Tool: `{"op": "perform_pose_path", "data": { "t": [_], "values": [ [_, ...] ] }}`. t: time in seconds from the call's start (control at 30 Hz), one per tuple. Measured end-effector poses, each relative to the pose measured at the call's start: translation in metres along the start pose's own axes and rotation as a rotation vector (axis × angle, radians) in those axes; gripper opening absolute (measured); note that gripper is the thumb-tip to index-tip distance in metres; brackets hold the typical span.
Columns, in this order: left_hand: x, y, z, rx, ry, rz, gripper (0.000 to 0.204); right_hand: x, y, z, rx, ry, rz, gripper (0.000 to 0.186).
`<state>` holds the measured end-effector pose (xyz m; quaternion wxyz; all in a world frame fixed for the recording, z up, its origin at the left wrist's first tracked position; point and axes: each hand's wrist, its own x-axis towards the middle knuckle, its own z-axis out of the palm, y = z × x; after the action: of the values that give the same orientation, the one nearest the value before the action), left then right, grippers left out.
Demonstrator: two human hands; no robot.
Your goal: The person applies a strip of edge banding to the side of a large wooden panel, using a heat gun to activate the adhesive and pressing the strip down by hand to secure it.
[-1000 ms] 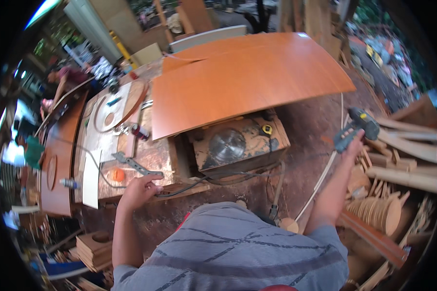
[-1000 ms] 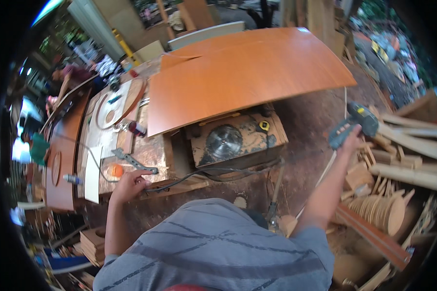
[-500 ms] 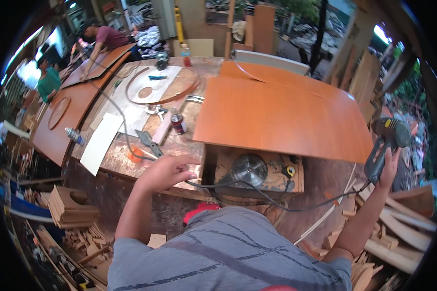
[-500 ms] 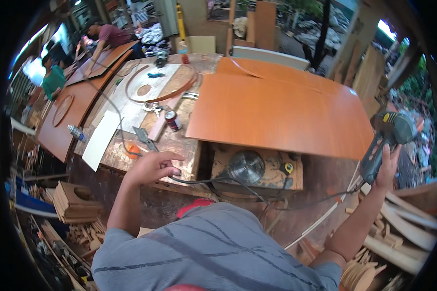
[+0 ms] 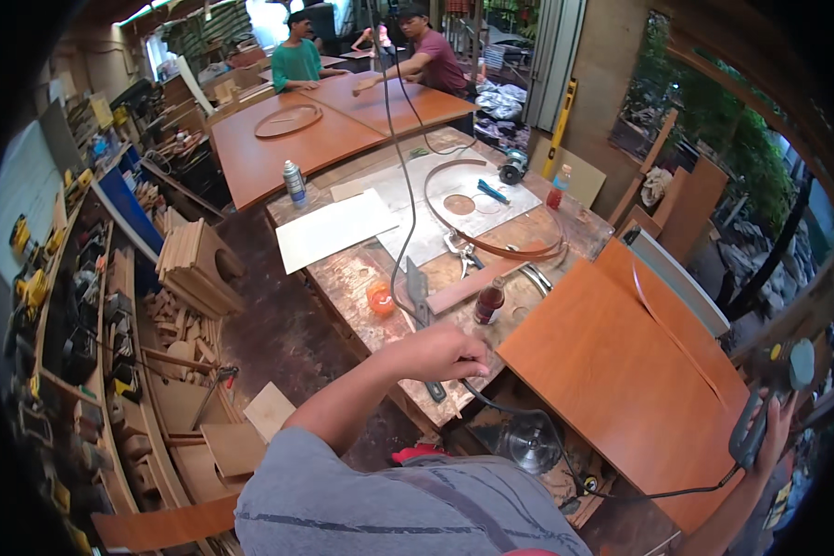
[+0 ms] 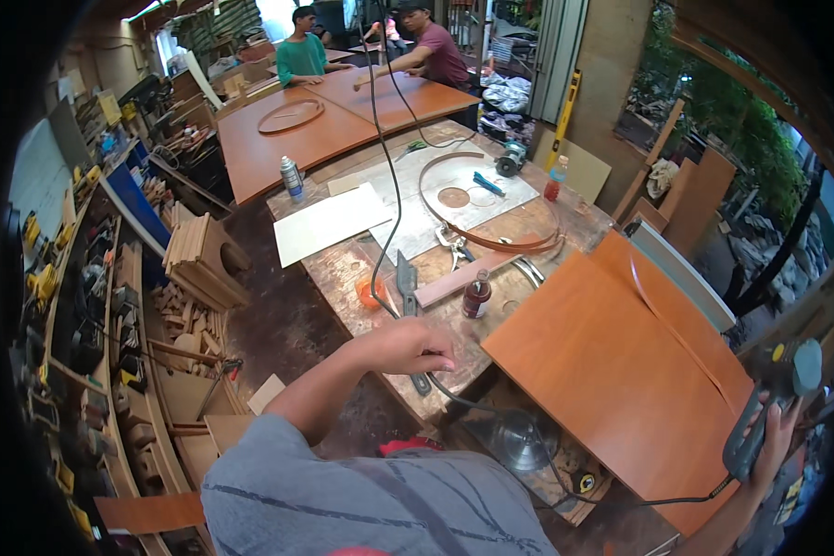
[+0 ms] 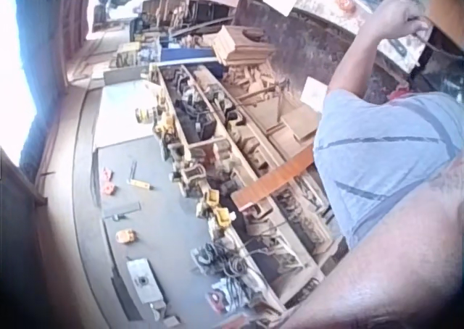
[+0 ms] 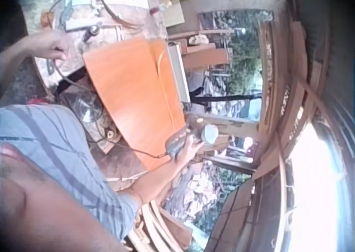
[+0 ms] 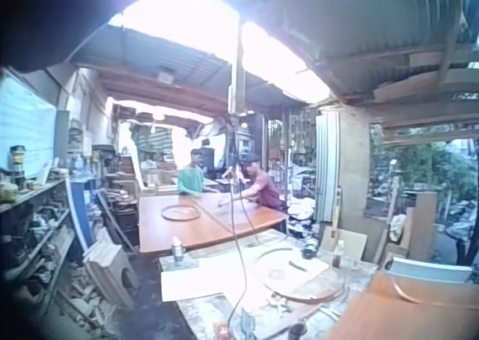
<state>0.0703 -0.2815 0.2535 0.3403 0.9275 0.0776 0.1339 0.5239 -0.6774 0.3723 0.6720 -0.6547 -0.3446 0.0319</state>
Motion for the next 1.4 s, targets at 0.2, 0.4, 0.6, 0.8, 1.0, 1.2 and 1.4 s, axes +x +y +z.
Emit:
{"op": "perform_pose_path", "data": {
  "t": [0.2, 0.4, 0.6, 0.8, 1.0, 1.2, 1.4],
  "values": [
    [-0.006, 0.046, 0.046, 0.054, 0.146, -0.163, 0.020, 0.038, 0.018, 0.018, -0.008, -0.292, -0.055, 0.073],
    [0.011, 0.107, 0.087, 0.062, 0.194, -0.260, 0.029, 0.048, 0.028, -0.009, 0.048, -0.412, -0.002, 0.063],
    [0.026, 0.144, 0.115, 0.222, 0.248, -0.226, 0.031, 0.051, 0.038, -0.037, 0.146, -0.391, 0.086, 0.061],
    [0.042, 0.150, 0.115, 0.222, 0.222, -0.224, 0.028, 0.065, 0.038, -0.058, 0.065, -0.393, 0.091, 0.059],
    [0.060, 0.132, 0.098, 0.124, 0.199, -0.155, 0.025, 0.070, 0.008, -0.050, 0.079, -0.387, 0.038, 0.060],
    [0.065, 0.107, 0.090, 0.147, 0.224, -0.050, 0.021, 0.105, -0.022, -0.002, -0.042, -0.350, 0.105, 0.072],
    [0.044, 0.094, 0.096, 0.064, 0.280, -0.214, 0.021, 0.168, 0.000, 0.023, -0.271, -0.344, 0.055, 0.079]
  ]
}}
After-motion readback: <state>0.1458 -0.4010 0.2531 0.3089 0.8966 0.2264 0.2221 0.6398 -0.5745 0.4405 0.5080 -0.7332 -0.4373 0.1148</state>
